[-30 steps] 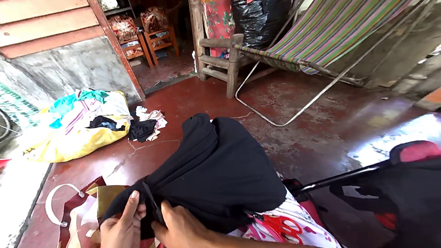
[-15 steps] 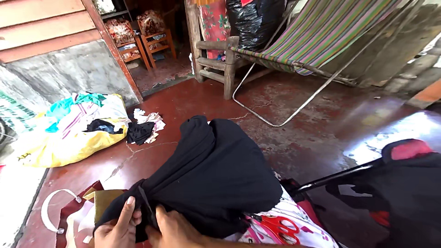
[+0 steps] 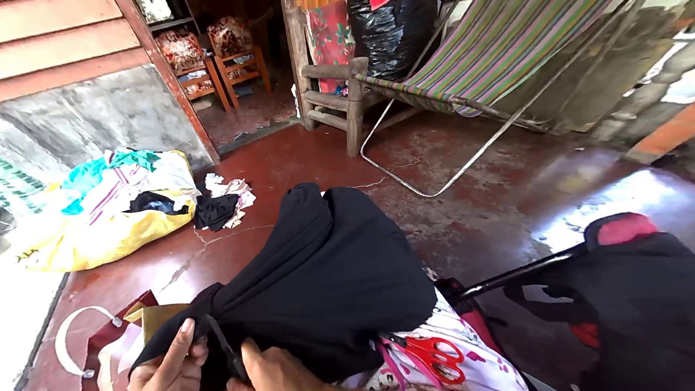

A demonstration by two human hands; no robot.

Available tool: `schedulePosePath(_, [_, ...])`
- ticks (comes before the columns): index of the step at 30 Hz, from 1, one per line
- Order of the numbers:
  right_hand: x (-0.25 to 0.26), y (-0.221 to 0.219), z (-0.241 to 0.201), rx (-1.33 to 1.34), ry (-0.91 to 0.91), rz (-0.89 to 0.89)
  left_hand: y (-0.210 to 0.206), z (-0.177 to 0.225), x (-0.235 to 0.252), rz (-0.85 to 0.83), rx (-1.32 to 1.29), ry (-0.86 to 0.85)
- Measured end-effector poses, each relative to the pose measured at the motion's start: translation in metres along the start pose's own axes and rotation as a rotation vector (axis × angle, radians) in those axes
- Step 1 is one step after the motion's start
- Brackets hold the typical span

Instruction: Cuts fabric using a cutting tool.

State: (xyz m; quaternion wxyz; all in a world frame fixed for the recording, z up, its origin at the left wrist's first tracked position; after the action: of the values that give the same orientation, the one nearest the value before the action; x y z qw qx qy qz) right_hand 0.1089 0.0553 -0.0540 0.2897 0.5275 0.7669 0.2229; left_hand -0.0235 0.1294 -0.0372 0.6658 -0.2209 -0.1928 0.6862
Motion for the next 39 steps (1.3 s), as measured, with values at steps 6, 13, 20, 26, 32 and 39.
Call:
schedulePosePath(6, [-0.019, 0.044, 0.015, -0.039, -0.038, 0.126, -0.007, -0.005, -0.001, -0.032, -0.022, 0.032])
schedulePosePath(13, [-0.006, 0.117, 0.009, -0.225, 0.054, 0.590, -0.013, -0.004, -0.002, -0.122, -0.025, 0.022])
schedulePosePath(20, [0.018, 0.123, 0.039, -0.407, -0.011, 0.446, -0.017, -0.026, -0.002, -0.039, 0.009, -0.023])
schedulePosePath(26, [-0.002, 0.129, 0.045, -0.352, 0.033, 0.624, -0.030, -0.057, -0.003, 0.080, -0.099, 0.035])
schedulePosePath(32, [-0.006, 0.129, 0.047, -0.334, 0.036, 0.632, -0.051, -0.075, -0.003, 0.059, 0.049, 0.013])
schedulePosePath(39, [-0.009, 0.133, 0.048, -0.334, 0.032, 0.648, -0.056, -0.071, 0.003, 0.003, 0.095, -0.099])
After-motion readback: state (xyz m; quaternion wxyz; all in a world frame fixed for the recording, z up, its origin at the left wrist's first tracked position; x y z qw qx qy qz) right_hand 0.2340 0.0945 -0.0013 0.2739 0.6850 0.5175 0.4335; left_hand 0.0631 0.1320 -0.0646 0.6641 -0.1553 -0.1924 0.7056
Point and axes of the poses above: each hand's wrist, its own x-axis towards the middle knuckle, its own y-axis out of the back of the hand, z = x × y, the point moved 10 cm from there along x, towards the middle knuckle, and after that the axes turned 15 degrees about -x, right-handed, at the moved point
